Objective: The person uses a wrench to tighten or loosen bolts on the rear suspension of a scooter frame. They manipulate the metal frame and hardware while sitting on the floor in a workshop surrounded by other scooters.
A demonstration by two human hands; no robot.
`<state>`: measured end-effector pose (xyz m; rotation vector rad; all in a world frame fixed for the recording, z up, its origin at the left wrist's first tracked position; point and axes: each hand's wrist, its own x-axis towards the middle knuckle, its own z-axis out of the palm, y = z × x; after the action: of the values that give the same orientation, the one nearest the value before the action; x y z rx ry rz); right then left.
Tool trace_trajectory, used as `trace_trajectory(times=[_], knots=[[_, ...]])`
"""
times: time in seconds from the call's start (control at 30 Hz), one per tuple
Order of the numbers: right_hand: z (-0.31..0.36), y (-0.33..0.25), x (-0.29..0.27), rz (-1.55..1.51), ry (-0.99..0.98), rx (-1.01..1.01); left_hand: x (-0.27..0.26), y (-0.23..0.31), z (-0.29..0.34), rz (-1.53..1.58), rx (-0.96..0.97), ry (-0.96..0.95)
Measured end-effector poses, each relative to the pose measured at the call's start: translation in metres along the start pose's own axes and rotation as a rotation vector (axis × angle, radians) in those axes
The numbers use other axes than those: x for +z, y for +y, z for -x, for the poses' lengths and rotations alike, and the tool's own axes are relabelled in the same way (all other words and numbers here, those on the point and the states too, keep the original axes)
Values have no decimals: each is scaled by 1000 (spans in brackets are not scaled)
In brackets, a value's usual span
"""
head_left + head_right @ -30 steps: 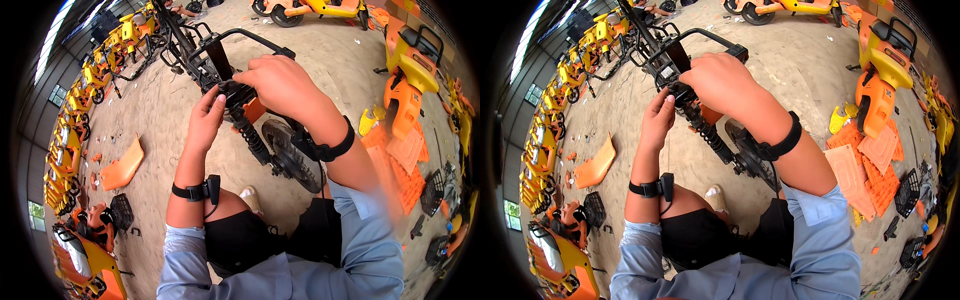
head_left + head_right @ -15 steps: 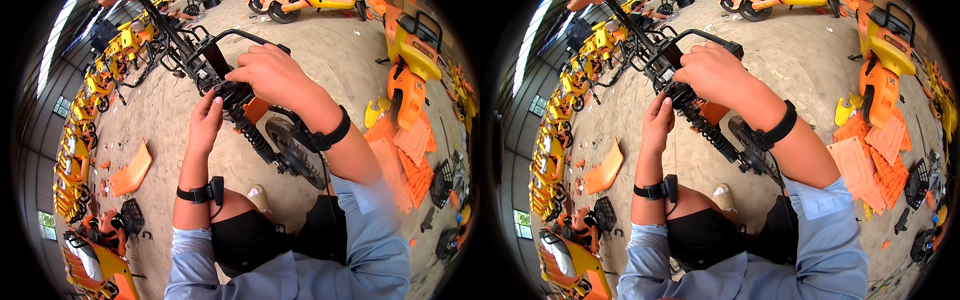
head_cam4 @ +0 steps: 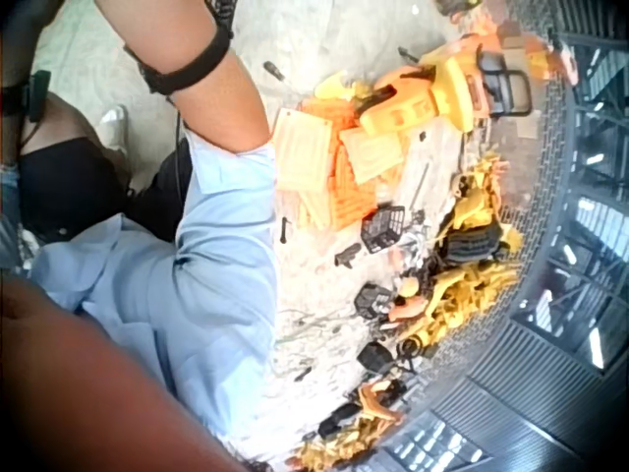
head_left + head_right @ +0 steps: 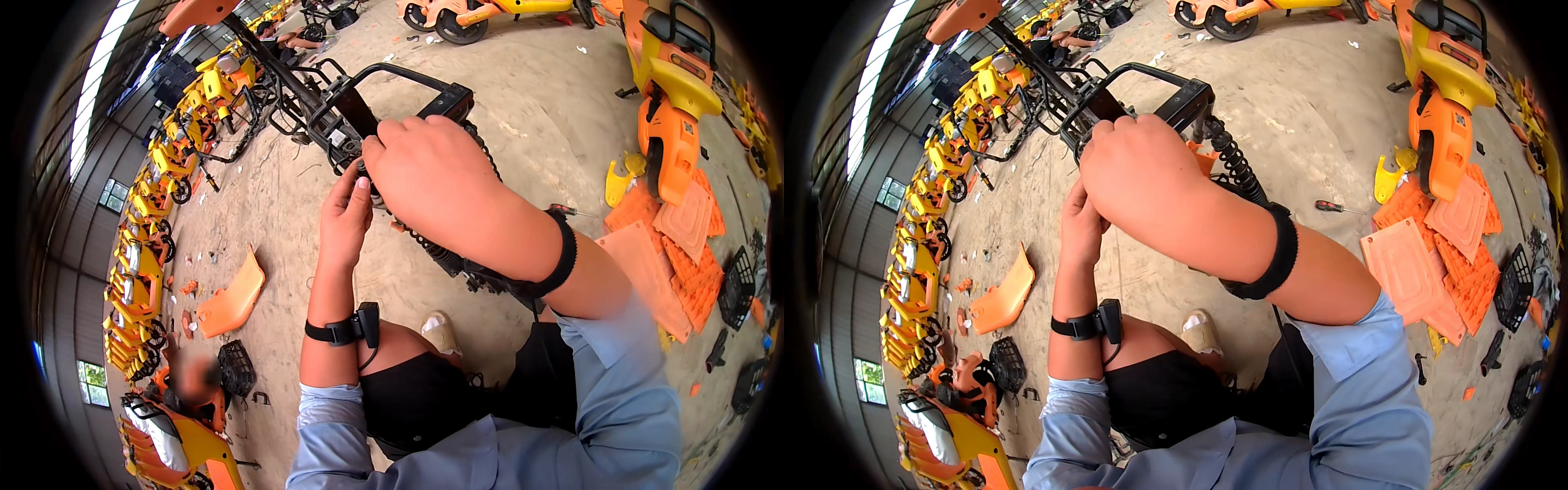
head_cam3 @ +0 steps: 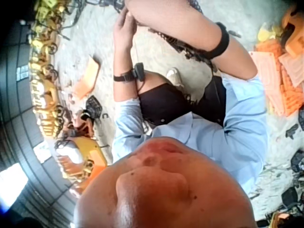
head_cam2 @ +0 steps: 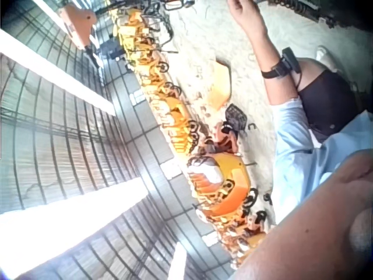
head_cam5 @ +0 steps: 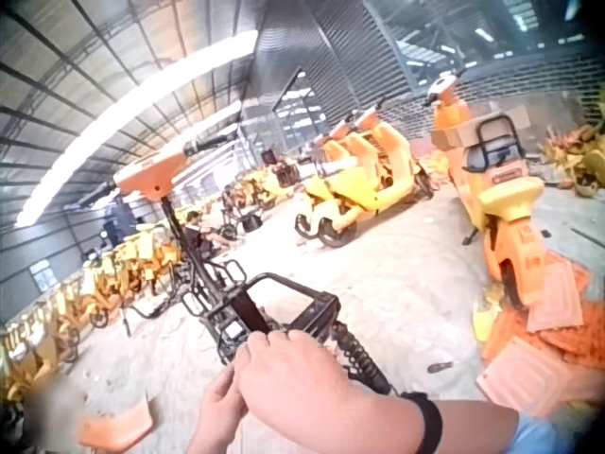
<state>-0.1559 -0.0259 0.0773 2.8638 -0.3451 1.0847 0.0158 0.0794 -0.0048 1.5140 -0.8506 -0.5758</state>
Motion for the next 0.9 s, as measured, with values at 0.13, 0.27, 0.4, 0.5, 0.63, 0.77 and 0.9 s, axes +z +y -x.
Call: trace_trajectory(times=[0.13, 0.27, 0.4, 0.5, 0.63, 0.77, 0.9], knots=[[0, 21, 9, -44, -71, -48, 1, 1, 1, 36, 18, -10], [-1, 31, 28, 27, 12, -106, 6, -1, -1, 18, 17, 34], [-5, 38, 25, -11, 66, -141, 3, -1, 0, 32, 14, 29], [-5, 38, 26, -23, 61, -161, 2, 0, 0, 40, 30, -14], [-7, 44, 40, -12, 70, -161, 2, -2, -2, 46, 45, -7], [-10, 56, 48, 8, 68, -216, 4, -2, -1, 42, 23, 32], [-11, 59, 49, -65, 152, -222, 4, 0, -1, 38, 0, 33]])
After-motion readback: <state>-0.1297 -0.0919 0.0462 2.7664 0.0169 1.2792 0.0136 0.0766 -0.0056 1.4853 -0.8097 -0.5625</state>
